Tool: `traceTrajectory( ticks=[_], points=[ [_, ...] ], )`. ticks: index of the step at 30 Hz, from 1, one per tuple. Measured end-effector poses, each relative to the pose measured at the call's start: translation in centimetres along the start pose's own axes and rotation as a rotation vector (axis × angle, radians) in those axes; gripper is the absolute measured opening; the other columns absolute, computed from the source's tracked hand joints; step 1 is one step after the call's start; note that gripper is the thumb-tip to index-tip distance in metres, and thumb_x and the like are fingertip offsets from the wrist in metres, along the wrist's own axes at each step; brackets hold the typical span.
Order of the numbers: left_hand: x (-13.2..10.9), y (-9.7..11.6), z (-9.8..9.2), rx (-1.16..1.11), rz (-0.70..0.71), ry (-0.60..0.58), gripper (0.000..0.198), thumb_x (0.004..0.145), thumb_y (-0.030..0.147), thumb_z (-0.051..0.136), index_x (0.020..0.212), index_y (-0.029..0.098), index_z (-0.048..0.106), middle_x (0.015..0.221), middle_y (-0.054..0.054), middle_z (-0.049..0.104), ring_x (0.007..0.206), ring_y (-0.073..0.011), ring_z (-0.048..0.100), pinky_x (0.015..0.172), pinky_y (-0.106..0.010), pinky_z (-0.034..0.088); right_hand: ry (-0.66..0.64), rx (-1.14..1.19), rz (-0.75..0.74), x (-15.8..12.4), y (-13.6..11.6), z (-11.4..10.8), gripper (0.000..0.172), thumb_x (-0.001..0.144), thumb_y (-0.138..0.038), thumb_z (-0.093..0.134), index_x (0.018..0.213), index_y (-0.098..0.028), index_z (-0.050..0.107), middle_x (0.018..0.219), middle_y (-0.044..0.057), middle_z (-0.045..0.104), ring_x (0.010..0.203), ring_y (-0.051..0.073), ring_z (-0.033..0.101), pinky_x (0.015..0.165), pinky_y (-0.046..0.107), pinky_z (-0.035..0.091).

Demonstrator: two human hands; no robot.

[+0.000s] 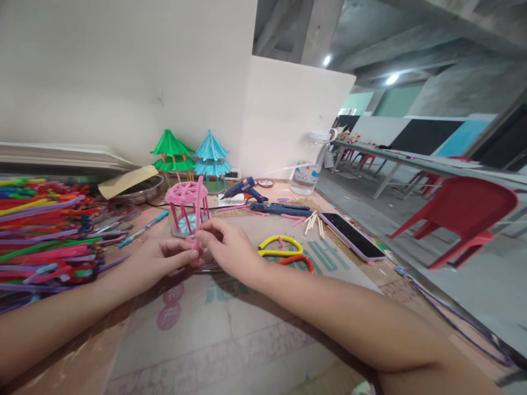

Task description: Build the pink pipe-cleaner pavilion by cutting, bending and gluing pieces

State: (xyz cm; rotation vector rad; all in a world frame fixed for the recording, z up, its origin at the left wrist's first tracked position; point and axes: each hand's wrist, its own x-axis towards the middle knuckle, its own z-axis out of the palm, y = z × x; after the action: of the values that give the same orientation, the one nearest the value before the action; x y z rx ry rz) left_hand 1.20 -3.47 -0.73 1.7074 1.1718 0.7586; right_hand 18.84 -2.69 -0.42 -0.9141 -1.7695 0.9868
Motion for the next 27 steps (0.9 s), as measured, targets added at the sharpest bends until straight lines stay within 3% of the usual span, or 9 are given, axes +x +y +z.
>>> traceTrajectory(
  ticks=[4,9,13,16,20,27],
  points=[
    [-0.1,0.3,0.1,-0.059,-0.016,0.007,0.027,0.071,0.045,0.069,0.077,0.018,0.074,0.075,-0.005,0.075,0.059,-0.0152,0.058,0.052,-0.025,0.04,-0.015,-0.142,-0.053,0.4,-1.5,-1.7,0.005,0.082,-0.02,0.053,0.083,-0.019,0.058,0.079,0.0,0.063,0.074,0.014,0.058,0.067,0.027,0.046],
    [-0.1,-0.2,0.1,-0.053,-0.01,0.015,0.028,0.073,0.046,0.069,0.078,0.019,0.074,0.079,-0.005,0.076,0.072,-0.0198,0.066,0.062,-0.027,0.047,-0.261,-0.474,-0.146,-0.8,-3.5,-5.4,0.01,0.083,-0.017,0.054,0.084,-0.02,0.063,0.083,0.002,0.067,0.075,0.016,0.06,0.07,0.029,0.046],
    [0.1,-0.8,0.0,-0.044,-0.04,0.006,0.033,0.075,0.05,0.068,0.077,0.017,0.073,0.078,-0.006,0.075,0.065,-0.0176,0.063,0.055,-0.025,0.042,-0.413,-0.752,-0.059,-2.7,-3.0,-8.5,0.018,0.085,-0.016,0.054,0.097,-0.022,0.067,0.091,0.004,0.069,0.082,0.02,0.062,0.072,0.031,0.046],
    [0.0,-0.5,0.1,-0.034,-0.05,0.021,0.033,0.074,0.05,0.068,0.076,0.017,0.072,0.074,-0.006,0.074,0.058,-0.015,0.059,0.049,-0.023,0.038,-0.504,-0.813,0.032,-3.7,-2.6,-10.3,0.028,0.083,-0.014,0.055,0.108,-0.022,0.066,0.109,0.006,0.067,0.096,0.021,0.062,0.082,0.032,0.046],
    [-0.2,0.3,0.1,-0.057,-0.052,0.03,0.03,0.071,0.047,0.071,0.075,0.017,0.072,0.074,-0.005,0.074,0.054,-0.0131,0.056,0.047,-0.022,0.037,-0.575,-0.801,0.075,-4.4,-2.9,-11.4,0.046,0.078,-0.007,0.054,0.12,-0.024,0.062,0.117,0.006,0.063,0.105,0.022,0.06,0.088,0.031,0.045],
    [0.0,0.0,0.1,-0.138,-0.084,0.005,0.037,0.071,0.053,0.069,0.073,0.016,0.069,0.056,-0.001,0.061,0.043,-0.0095,0.044,0.042,-0.022,0.032,-0.588,-0.97,-0.055,-5.1,-1.5,-11.3,0.066,0.077,-0.001,0.047,0.135,-0.032,0.053,0.109,0.009,0.059,0.091,0.021,0.061,0.077,0.03,0.047]
  ],
)
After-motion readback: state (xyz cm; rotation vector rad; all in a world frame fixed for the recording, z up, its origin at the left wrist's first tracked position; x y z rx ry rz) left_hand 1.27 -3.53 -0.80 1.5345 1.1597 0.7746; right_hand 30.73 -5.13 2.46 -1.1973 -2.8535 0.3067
